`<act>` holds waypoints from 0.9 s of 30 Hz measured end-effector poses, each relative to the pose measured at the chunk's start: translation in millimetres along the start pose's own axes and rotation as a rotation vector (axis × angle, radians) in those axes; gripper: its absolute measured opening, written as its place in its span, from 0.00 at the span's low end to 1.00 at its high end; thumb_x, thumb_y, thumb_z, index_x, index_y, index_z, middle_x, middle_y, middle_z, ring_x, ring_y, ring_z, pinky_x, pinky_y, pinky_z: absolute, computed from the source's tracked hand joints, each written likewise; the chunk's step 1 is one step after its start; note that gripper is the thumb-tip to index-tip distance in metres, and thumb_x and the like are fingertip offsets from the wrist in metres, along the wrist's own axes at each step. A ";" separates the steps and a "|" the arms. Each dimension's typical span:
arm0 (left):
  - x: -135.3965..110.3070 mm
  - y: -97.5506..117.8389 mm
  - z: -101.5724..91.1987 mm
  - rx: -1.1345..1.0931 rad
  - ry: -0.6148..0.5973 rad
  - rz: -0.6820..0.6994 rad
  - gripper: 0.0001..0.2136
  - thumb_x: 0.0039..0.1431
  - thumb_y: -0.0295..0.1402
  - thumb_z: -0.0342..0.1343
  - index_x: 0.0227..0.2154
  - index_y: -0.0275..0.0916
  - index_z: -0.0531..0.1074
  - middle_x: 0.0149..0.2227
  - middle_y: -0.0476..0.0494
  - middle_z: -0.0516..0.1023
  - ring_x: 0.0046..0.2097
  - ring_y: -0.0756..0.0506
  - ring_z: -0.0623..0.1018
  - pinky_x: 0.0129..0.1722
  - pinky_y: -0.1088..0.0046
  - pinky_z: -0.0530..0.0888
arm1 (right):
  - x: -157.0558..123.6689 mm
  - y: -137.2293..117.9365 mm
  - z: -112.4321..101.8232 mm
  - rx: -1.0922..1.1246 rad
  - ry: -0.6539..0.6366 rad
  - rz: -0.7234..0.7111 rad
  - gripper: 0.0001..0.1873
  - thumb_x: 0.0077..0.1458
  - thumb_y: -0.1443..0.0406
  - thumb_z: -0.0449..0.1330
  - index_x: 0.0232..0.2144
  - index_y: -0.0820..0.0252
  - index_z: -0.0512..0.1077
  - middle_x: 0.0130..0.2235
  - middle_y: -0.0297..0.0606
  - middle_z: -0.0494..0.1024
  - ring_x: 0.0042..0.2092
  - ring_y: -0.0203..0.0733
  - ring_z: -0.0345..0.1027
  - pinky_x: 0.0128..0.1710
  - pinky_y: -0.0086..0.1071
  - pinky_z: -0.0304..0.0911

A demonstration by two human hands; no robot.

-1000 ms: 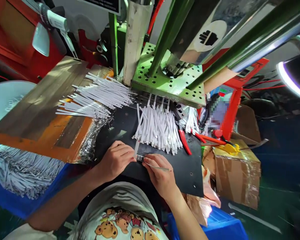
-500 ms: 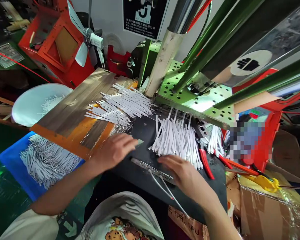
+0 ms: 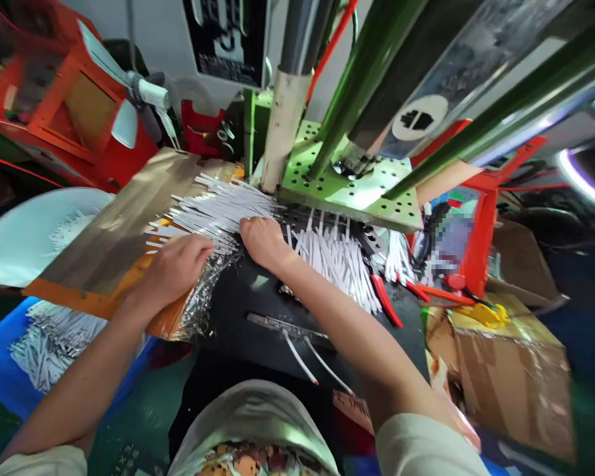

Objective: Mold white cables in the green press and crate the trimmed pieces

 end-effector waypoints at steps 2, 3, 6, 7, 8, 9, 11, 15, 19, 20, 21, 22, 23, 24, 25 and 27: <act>0.0 12.5 -13.1 -0.174 0.117 -0.038 0.04 0.67 0.30 0.54 0.38 0.40 0.73 0.37 0.51 0.78 0.40 0.49 0.77 0.42 0.71 0.73 | -35.1 14.1 -1.8 0.004 0.022 -0.014 0.13 0.63 0.75 0.50 0.44 0.69 0.72 0.44 0.53 0.75 0.48 0.51 0.71 0.45 0.37 0.65; -0.9 18.6 -19.1 -0.271 0.155 -0.094 0.03 0.66 0.30 0.56 0.39 0.42 0.74 0.38 0.53 0.78 0.40 0.50 0.77 0.42 0.71 0.74 | -57.6 22.8 -2.0 0.033 0.042 -0.014 0.11 0.62 0.75 0.51 0.42 0.68 0.72 0.42 0.52 0.75 0.46 0.50 0.71 0.44 0.36 0.65; -10.0 37.1 -26.8 -0.556 0.138 -0.383 0.08 0.66 0.32 0.54 0.44 0.48 0.76 0.39 0.55 0.78 0.41 0.49 0.78 0.46 0.66 0.77 | -136.6 47.4 4.5 0.276 0.143 0.084 0.08 0.64 0.71 0.53 0.36 0.63 0.73 0.36 0.43 0.75 0.37 0.43 0.71 0.37 0.32 0.64; -15.1 43.5 -25.2 -0.639 0.117 -0.486 0.09 0.66 0.34 0.54 0.46 0.49 0.75 0.39 0.55 0.79 0.41 0.48 0.78 0.46 0.66 0.78 | -163.2 52.9 10.0 0.390 0.195 0.131 0.08 0.65 0.69 0.54 0.36 0.62 0.73 0.34 0.40 0.75 0.35 0.41 0.71 0.35 0.30 0.64; -20.8 50.0 -21.5 -0.710 0.097 -0.568 0.10 0.65 0.34 0.55 0.47 0.49 0.75 0.39 0.55 0.79 0.40 0.48 0.79 0.45 0.66 0.79 | -187.9 56.4 17.1 0.499 0.264 0.170 0.07 0.65 0.67 0.56 0.36 0.61 0.73 0.34 0.38 0.76 0.34 0.39 0.72 0.35 0.29 0.64; -26.5 56.4 -16.2 -0.765 0.087 -0.616 0.10 0.64 0.34 0.58 0.47 0.49 0.75 0.38 0.55 0.80 0.39 0.48 0.79 0.43 0.68 0.80 | -209.6 57.7 25.6 0.593 0.334 0.193 0.06 0.65 0.66 0.57 0.35 0.60 0.73 0.33 0.37 0.77 0.34 0.38 0.73 0.35 0.29 0.65; -35.7 69.1 -2.8 -0.781 0.083 -0.567 0.09 0.60 0.31 0.62 0.44 0.48 0.77 0.37 0.55 0.80 0.36 0.49 0.79 0.36 0.72 0.80 | -241.3 54.2 43.8 0.696 0.456 0.202 0.05 0.63 0.63 0.61 0.34 0.58 0.73 0.35 0.36 0.79 0.36 0.38 0.74 0.36 0.29 0.67; -41.6 97.2 27.6 -0.645 -0.043 -0.152 0.10 0.62 0.25 0.59 0.43 0.46 0.77 0.41 0.51 0.80 0.40 0.49 0.80 0.40 0.72 0.79 | -259.5 36.8 67.9 0.651 0.571 0.168 0.04 0.62 0.63 0.63 0.35 0.57 0.74 0.38 0.39 0.80 0.41 0.40 0.74 0.40 0.33 0.69; -35.1 115.9 44.6 -0.628 -0.108 0.034 0.09 0.62 0.23 0.58 0.43 0.41 0.75 0.41 0.46 0.81 0.43 0.46 0.80 0.46 0.68 0.77 | -249.0 30.2 70.0 0.609 0.533 0.091 0.04 0.64 0.65 0.60 0.35 0.58 0.71 0.37 0.39 0.79 0.40 0.40 0.72 0.40 0.34 0.67; -34.4 116.4 45.2 -0.610 -0.127 0.048 0.08 0.63 0.24 0.57 0.42 0.41 0.75 0.41 0.46 0.81 0.44 0.46 0.80 0.47 0.68 0.77 | -245.8 31.5 69.9 0.596 0.508 0.073 0.04 0.65 0.66 0.59 0.35 0.58 0.71 0.37 0.39 0.79 0.39 0.40 0.71 0.40 0.34 0.66; -35.0 115.1 44.4 -0.593 -0.153 0.059 0.08 0.64 0.24 0.56 0.42 0.41 0.75 0.42 0.45 0.81 0.44 0.46 0.80 0.48 0.68 0.77 | -242.8 33.6 70.2 0.579 0.484 0.066 0.05 0.66 0.66 0.58 0.35 0.58 0.71 0.37 0.39 0.79 0.38 0.40 0.70 0.39 0.34 0.65; -37.1 112.5 42.4 -0.579 -0.173 0.070 0.08 0.64 0.25 0.55 0.42 0.41 0.75 0.42 0.46 0.81 0.45 0.46 0.80 0.48 0.68 0.76 | -240.4 35.9 71.0 0.561 0.461 0.068 0.07 0.66 0.65 0.56 0.34 0.58 0.70 0.36 0.39 0.78 0.38 0.40 0.69 0.39 0.34 0.65; -40.3 108.9 40.3 -0.571 -0.181 0.077 0.08 0.64 0.25 0.55 0.42 0.43 0.75 0.42 0.47 0.81 0.44 0.46 0.80 0.48 0.68 0.76 | -238.9 37.6 71.9 0.542 0.442 0.072 0.08 0.67 0.64 0.55 0.34 0.58 0.70 0.36 0.39 0.78 0.37 0.40 0.69 0.38 0.34 0.64; -43.8 105.2 39.8 -0.571 -0.190 0.085 0.09 0.64 0.26 0.54 0.43 0.45 0.75 0.43 0.48 0.81 0.44 0.45 0.81 0.48 0.66 0.76 | -238.4 38.1 72.7 0.517 0.425 0.077 0.10 0.68 0.62 0.55 0.33 0.58 0.70 0.36 0.39 0.78 0.37 0.40 0.68 0.38 0.34 0.64; -46.4 102.2 43.1 -0.575 -0.196 0.087 0.10 0.63 0.28 0.53 0.43 0.48 0.76 0.43 0.49 0.82 0.44 0.44 0.81 0.48 0.64 0.77 | -238.7 36.9 73.2 0.485 0.408 0.072 0.12 0.68 0.60 0.55 0.32 0.58 0.70 0.37 0.39 0.78 0.37 0.39 0.68 0.39 0.34 0.63; -43.1 105.2 67.8 -0.614 -0.225 0.090 0.13 0.60 0.36 0.52 0.45 0.57 0.76 0.43 0.54 0.82 0.43 0.41 0.81 0.45 0.60 0.78 | -239.1 31.5 73.5 0.393 0.364 0.035 0.14 0.67 0.57 0.55 0.31 0.57 0.71 0.38 0.37 0.79 0.38 0.38 0.69 0.41 0.33 0.63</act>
Point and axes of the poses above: each hand's wrist, its own x-axis towards the middle knuckle, its own z-axis out of the palm, y = z × x, the point moved 2 cm from there along x, towards the middle knuckle
